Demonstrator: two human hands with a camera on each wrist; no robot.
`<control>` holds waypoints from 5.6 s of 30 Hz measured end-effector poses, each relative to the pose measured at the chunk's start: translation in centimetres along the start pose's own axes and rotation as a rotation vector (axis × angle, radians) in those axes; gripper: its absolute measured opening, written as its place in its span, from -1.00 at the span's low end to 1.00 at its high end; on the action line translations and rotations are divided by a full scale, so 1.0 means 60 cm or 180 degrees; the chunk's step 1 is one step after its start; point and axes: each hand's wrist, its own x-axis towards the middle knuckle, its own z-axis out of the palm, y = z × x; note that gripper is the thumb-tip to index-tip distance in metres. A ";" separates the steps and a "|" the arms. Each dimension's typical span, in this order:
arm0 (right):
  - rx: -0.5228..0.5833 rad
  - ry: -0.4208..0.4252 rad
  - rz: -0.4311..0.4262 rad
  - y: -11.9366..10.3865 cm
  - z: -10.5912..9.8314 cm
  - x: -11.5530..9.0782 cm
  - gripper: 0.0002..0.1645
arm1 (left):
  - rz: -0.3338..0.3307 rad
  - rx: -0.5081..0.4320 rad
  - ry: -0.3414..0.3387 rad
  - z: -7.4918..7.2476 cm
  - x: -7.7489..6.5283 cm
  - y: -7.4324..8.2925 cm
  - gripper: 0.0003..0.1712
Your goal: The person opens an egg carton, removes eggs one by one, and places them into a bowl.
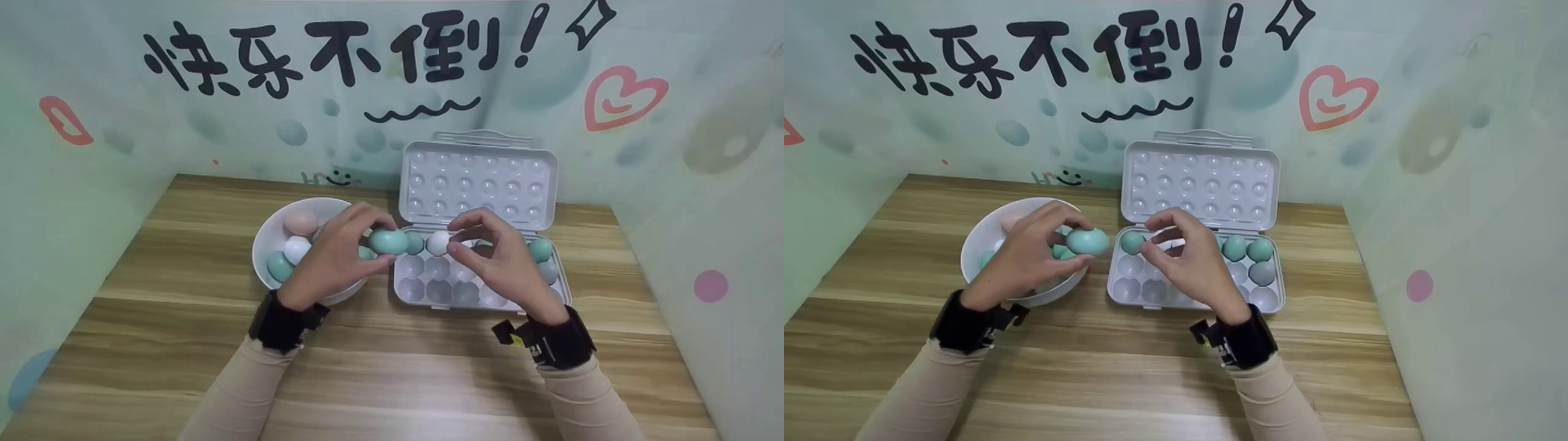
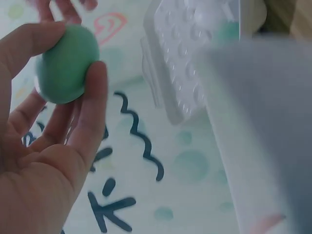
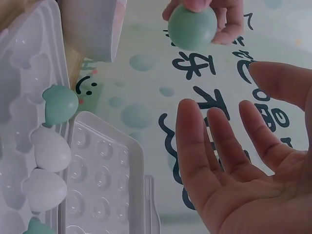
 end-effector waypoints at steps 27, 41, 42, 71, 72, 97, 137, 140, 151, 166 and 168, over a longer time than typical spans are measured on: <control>-0.0256 0.0359 0.0042 0.010 -0.054 0.005 -0.66 | -0.0398 0.0809 -0.0993 -0.081 -0.036 -0.089 -0.64; -0.0267 0.0341 0.0049 0.005 -0.059 0.003 -0.65 | -0.0439 0.1004 -0.1089 -0.069 -0.033 -0.086 -0.65; -0.0294 0.0343 0.0051 0.004 -0.060 0.002 -0.66 | -0.0428 0.1008 -0.1080 -0.069 -0.034 -0.086 -0.65; -0.2349 -0.0431 -0.0088 0.076 -0.190 -0.045 -0.32 | 0.0138 0.0779 -0.0498 -0.042 -0.038 -0.016 -0.56; -0.2372 -0.0473 -0.0084 0.079 -0.193 -0.046 -0.31 | 0.0160 0.0772 -0.0461 -0.037 -0.038 -0.014 -0.53; -0.2635 -0.1103 -0.0386 0.154 -0.203 -0.047 -0.43 | -0.0007 0.0221 -0.0272 0.052 -0.027 -0.001 -0.30; -0.1220 -0.0154 -0.0332 0.048 -0.121 -0.019 -0.59 | 0.0196 0.0030 -0.0007 0.058 0.000 0.011 -0.37; -0.0729 -0.0147 -0.0181 0.034 -0.087 -0.014 -0.58 | 0.0208 -0.0029 0.0033 0.059 0.001 0.013 -0.35; -0.0248 -0.0191 -0.0024 0.000 -0.004 0.005 -0.59 | 0.0355 -0.0072 0.0122 0.064 0.003 0.026 -0.30; 0.0186 -0.0466 0.0072 0.008 0.032 0.000 -0.59 | 0.0592 -0.0226 0.0230 0.078 -0.006 0.026 -0.42; 0.0244 -0.0495 0.0104 0.009 0.035 -0.001 -0.58 | 0.0610 -0.0199 0.0256 0.080 -0.006 0.027 -0.47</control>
